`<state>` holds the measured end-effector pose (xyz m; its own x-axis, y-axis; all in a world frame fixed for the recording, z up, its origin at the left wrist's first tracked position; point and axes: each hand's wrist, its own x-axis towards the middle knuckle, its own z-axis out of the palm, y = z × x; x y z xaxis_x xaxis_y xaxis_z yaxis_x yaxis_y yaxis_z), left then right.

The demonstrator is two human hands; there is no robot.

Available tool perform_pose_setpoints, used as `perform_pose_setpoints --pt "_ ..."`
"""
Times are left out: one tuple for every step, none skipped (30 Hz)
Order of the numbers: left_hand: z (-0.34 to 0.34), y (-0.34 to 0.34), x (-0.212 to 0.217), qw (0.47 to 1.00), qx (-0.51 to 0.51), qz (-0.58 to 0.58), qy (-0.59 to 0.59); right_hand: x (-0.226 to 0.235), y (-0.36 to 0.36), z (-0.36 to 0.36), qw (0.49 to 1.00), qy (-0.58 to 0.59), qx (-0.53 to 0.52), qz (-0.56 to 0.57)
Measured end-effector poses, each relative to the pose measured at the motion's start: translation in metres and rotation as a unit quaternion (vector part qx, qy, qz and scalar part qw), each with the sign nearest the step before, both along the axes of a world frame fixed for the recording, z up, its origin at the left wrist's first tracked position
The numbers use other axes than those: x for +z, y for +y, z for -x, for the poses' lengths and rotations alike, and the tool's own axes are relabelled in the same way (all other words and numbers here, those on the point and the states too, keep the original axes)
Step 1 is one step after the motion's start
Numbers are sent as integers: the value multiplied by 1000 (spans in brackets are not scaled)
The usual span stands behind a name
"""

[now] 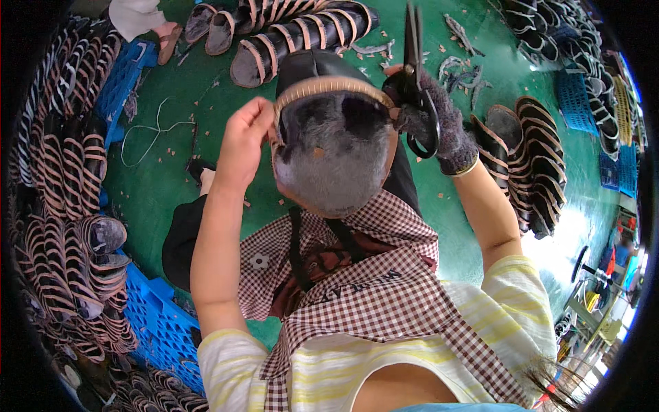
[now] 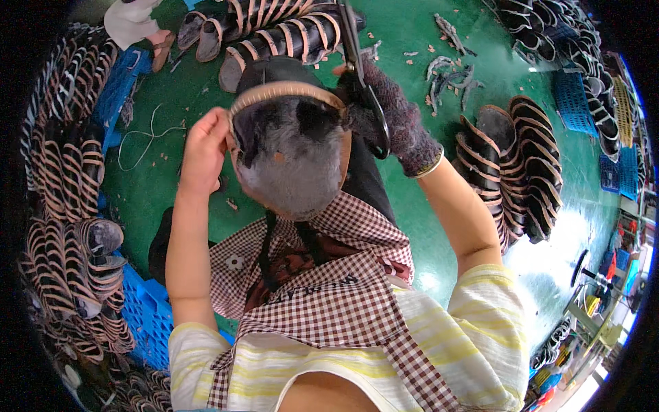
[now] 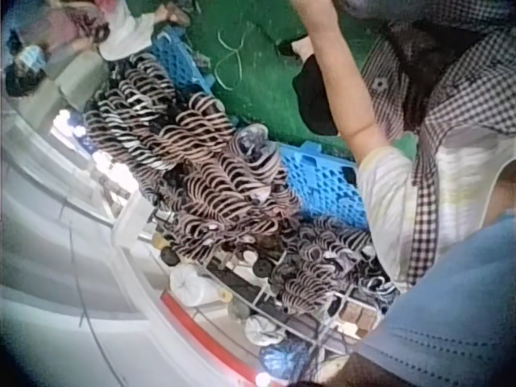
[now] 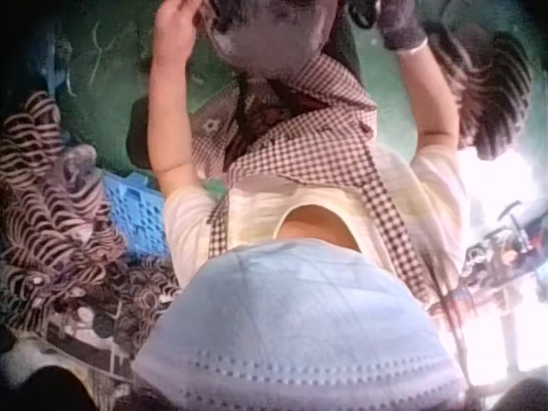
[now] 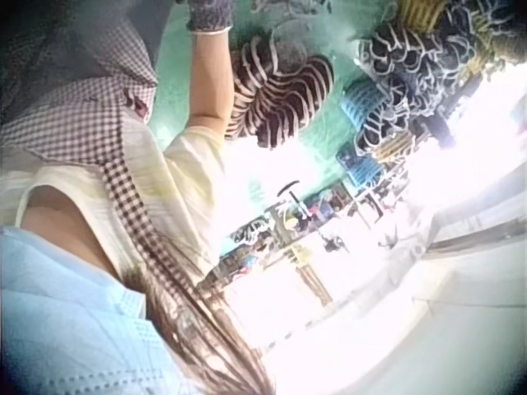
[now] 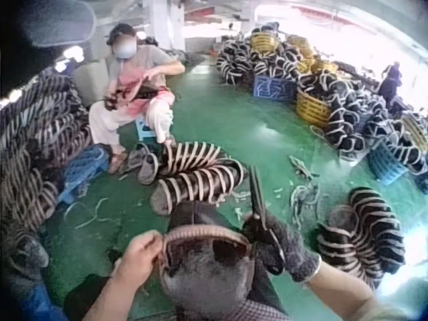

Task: Using scissors to trim excess material from the edges of shoe uppers.

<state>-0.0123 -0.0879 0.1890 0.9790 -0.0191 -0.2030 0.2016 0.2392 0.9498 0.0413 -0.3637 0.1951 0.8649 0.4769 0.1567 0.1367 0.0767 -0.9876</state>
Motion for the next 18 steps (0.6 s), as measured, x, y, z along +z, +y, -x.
perform_pose_setpoints --pt "-2 -4 6 996 8 83 -27 13 7 5 999 49 5 -18" --pt "-5 -6 10 996 10 82 -29 20 14 9 995 96 9 -36" --pt "-7 -8 13 993 28 107 -29 22 25 14 993 102 -24 -55" --pt "-11 -8 16 990 43 133 -32 19 26 9 993 98 -23 -56" --pt "-12 -7 12 990 78 99 -56 10 27 2 985 107 -44 -127" --pt "-9 -7 8 990 78 100 -59 1 27 -3 971 115 -64 -197" --pt "0 -7 4 986 141 -2 -90 -8 27 -5 950 142 -88 -265" --pt "10 -6 -1 967 201 -103 -120 -6 29 -4 950 141 -87 -265" --pt "22 2 -5 944 169 -255 -122 -2 31 -1 940 160 -93 -288" --pt "27 6 -11 944 171 -256 -120 1 33 2 928 181 -98 -309" --pt "31 9 -17 949 192 -231 -100 -3 36 0 951 148 -146 -227" --pt "36 13 -22 952 213 -205 -79 -2 38 4 952 149 -142 -226" --pt "35 17 -15 964 219 -140 -47 0 41 6 959 139 -110 -223" --pt "36 17 -8 964 222 -141 -49 1 44 6 964 128 -77 -219" --pt "39 14 1 976 212 31 -35 3 45 1 984 100 -88 -118" --pt "41 8 16 959 196 201 -21 3 44 2 985 97 -83 -118" --pt "46 5 23 959 181 208 -62 2 41 7 979 -85 -132 126" --pt "49 3 26 958 185 207 -65 3 41 10 880 -261 -171 357"
